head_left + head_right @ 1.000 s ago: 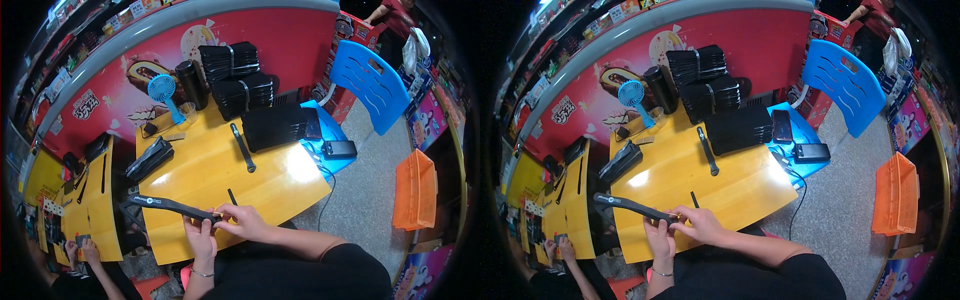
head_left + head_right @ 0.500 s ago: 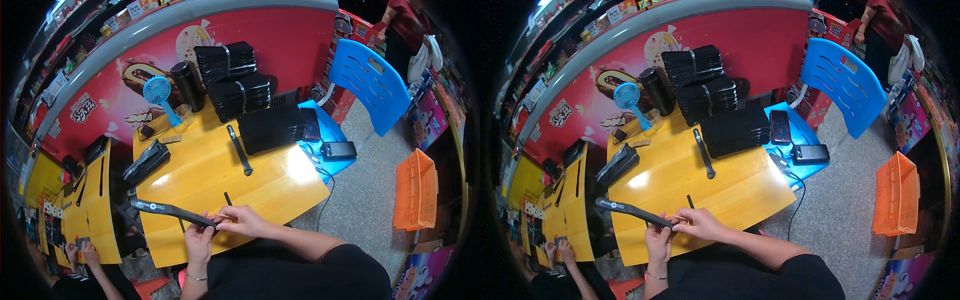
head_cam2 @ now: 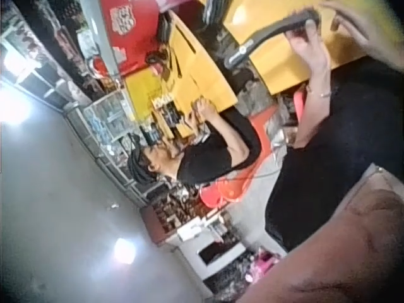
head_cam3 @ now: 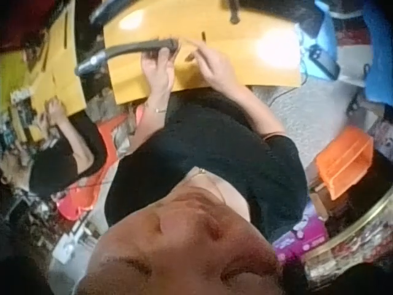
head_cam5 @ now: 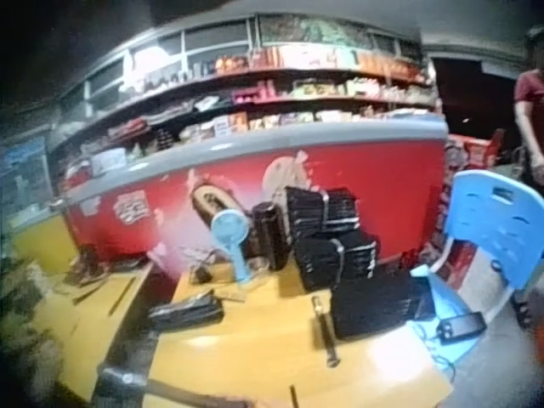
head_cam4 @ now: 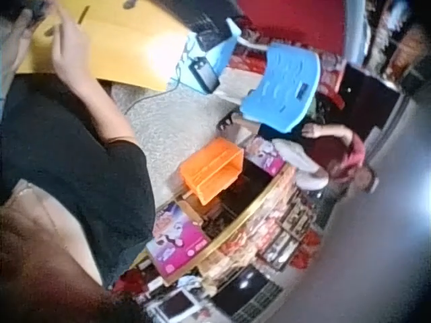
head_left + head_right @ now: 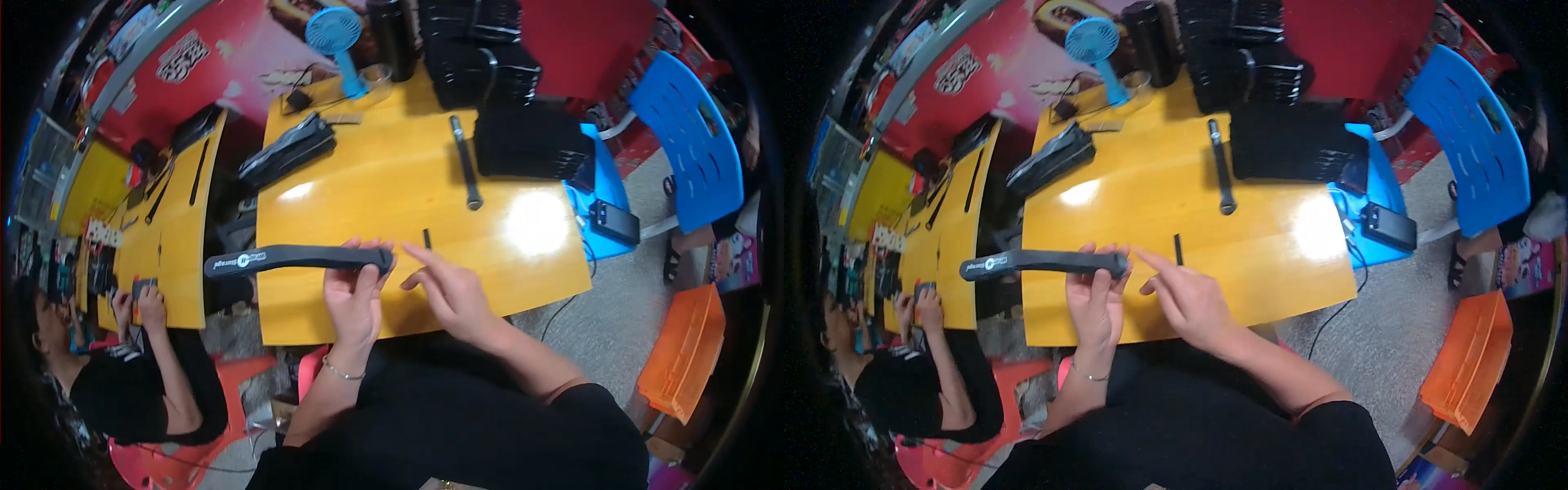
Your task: Inserting metal stiffening rods into black fabric sleeves to assemble straps.
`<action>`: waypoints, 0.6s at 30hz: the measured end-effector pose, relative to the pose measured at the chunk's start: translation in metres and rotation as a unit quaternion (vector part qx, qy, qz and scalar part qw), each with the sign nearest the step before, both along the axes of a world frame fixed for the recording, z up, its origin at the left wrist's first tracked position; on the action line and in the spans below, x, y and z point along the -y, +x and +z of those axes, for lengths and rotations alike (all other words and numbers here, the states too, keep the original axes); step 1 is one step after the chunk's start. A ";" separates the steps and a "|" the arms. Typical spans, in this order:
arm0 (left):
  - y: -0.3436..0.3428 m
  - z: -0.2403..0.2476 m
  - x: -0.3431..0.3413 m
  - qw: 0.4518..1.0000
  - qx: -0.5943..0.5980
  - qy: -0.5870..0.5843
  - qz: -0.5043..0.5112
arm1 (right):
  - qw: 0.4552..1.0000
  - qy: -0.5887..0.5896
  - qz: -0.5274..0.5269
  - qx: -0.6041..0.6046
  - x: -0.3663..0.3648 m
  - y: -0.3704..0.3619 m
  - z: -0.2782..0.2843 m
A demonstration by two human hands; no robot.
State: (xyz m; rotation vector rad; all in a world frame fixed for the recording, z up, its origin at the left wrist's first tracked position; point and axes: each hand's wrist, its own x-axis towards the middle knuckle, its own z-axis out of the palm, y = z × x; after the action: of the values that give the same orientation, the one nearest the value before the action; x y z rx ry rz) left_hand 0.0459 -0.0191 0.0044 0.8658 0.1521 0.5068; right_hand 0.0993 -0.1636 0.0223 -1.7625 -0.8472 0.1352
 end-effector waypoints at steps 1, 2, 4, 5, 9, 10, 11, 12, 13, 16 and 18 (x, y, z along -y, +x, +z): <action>-0.002 -0.001 0.000 1.000 0.010 0.003 0.003 | 1.000 0.011 -0.006 -0.014 -0.002 -0.001 0.001; -0.002 -0.003 0.000 1.000 0.023 0.006 0.002 | 0.999 0.022 -0.016 -0.024 -0.003 -0.001 0.002; -0.003 -0.005 0.001 1.000 0.015 0.004 0.010 | 0.999 0.015 -0.002 -0.039 -0.005 -0.003 0.004; -0.004 -0.006 0.002 1.000 0.012 -0.001 0.007 | 0.999 0.013 0.000 -0.034 -0.005 -0.004 0.004; -0.007 -0.007 0.004 1.000 0.004 0.012 0.008 | 0.999 0.022 0.001 -0.045 -0.005 -0.007 0.003; -0.007 -0.007 0.005 1.000 0.004 0.012 0.008 | 0.999 0.022 0.001 -0.045 -0.005 -0.007 0.003; -0.008 -0.007 0.005 1.000 0.012 0.000 0.007 | 0.999 0.026 -0.001 -0.039 -0.006 -0.008 0.003; -0.008 -0.007 0.006 1.000 0.020 -0.012 0.007 | 0.999 0.030 -0.003 -0.034 -0.006 -0.008 0.003; -0.008 -0.007 0.007 1.000 0.020 -0.012 0.006 | 0.999 0.029 -0.004 -0.034 -0.005 -0.008 0.001; -0.008 -0.006 0.008 0.999 0.026 -0.023 0.007 | 0.999 0.036 -0.009 -0.003 -0.006 -0.008 -0.002; -0.008 -0.009 0.008 0.999 0.030 -0.020 0.017 | 1.000 0.009 0.014 -0.008 -0.005 -0.007 0.000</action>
State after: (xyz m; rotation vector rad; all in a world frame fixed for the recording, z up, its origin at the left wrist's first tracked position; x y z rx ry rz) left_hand 0.0384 -0.0269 -0.0042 0.8097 0.1217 0.5586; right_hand 0.0925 -0.1587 0.0220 -1.7306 -0.8579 0.1596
